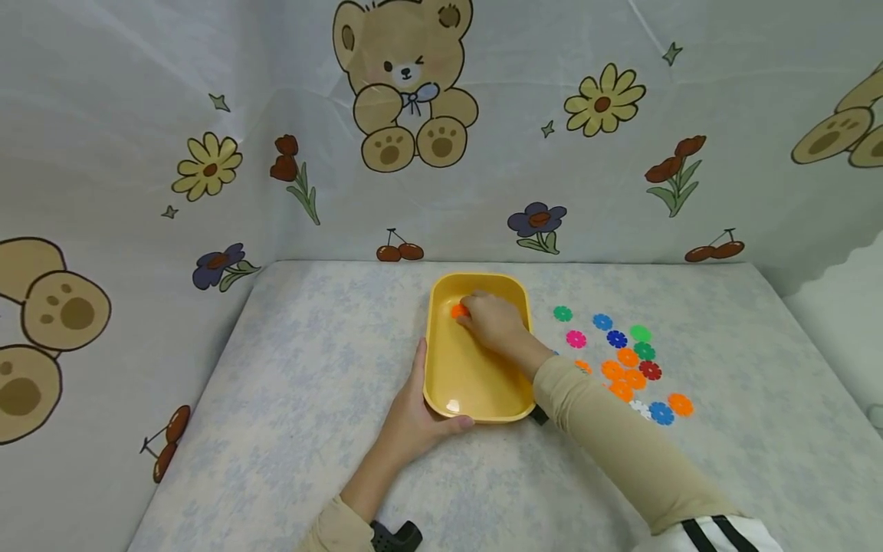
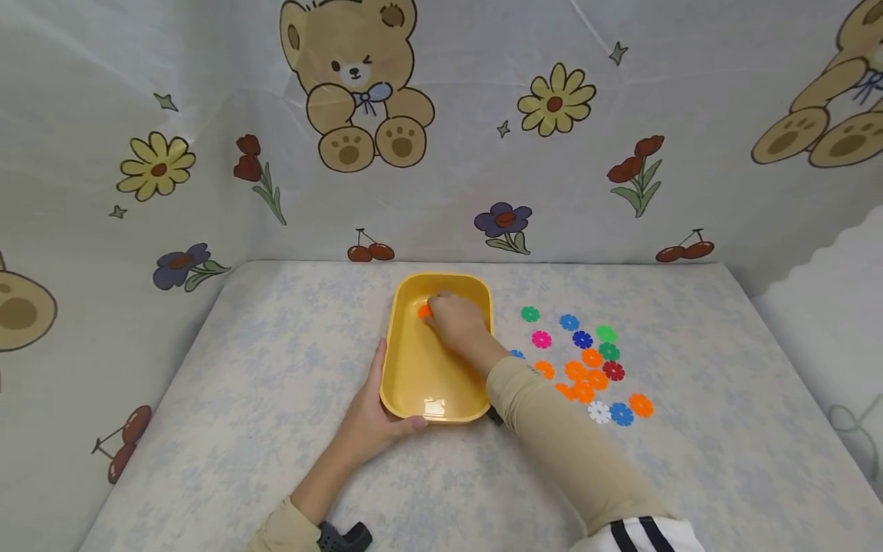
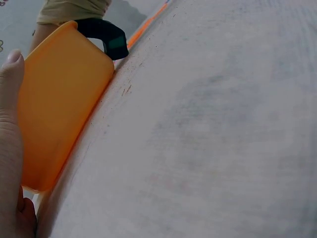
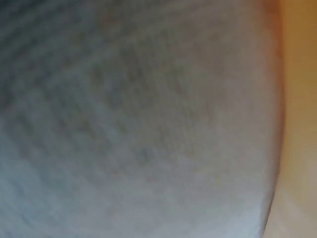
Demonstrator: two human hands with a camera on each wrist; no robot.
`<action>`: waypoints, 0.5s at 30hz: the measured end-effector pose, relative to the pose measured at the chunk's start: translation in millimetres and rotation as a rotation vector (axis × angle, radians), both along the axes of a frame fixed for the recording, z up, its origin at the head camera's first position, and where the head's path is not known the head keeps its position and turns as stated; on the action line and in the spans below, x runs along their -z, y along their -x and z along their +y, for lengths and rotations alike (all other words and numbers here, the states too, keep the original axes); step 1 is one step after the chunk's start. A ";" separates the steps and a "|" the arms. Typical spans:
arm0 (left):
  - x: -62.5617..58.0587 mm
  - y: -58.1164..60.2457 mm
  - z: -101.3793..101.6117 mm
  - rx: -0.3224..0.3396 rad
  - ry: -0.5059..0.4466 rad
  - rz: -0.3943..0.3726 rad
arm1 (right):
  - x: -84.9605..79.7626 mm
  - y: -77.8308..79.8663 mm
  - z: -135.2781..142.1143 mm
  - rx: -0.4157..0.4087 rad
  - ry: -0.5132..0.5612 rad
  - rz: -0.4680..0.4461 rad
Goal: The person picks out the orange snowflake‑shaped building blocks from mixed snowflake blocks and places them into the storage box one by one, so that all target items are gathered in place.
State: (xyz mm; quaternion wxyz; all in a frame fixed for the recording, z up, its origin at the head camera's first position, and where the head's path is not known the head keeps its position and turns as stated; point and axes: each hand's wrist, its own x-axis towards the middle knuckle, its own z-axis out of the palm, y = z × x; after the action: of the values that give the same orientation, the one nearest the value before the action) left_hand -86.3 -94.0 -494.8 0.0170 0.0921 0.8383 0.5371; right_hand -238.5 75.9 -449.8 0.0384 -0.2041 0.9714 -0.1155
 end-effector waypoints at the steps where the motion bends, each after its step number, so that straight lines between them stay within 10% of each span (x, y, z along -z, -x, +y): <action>1: 0.5 0.2 -0.2 0.002 0.000 -0.001 | -0.7 -0.7 0.3 0.001 -0.001 0.002; 15: 1.4 0.1 0.8 -0.002 -0.021 -0.005 | -59.2 -33.2 37.6 0.010 0.219 0.188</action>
State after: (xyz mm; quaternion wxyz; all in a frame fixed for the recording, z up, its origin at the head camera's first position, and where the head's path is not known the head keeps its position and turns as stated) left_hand -86.4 -93.2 -496.2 0.0176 0.0901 0.8327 0.5461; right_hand -205.3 113.4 -390.6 -0.0760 -0.2121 0.9533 -0.2013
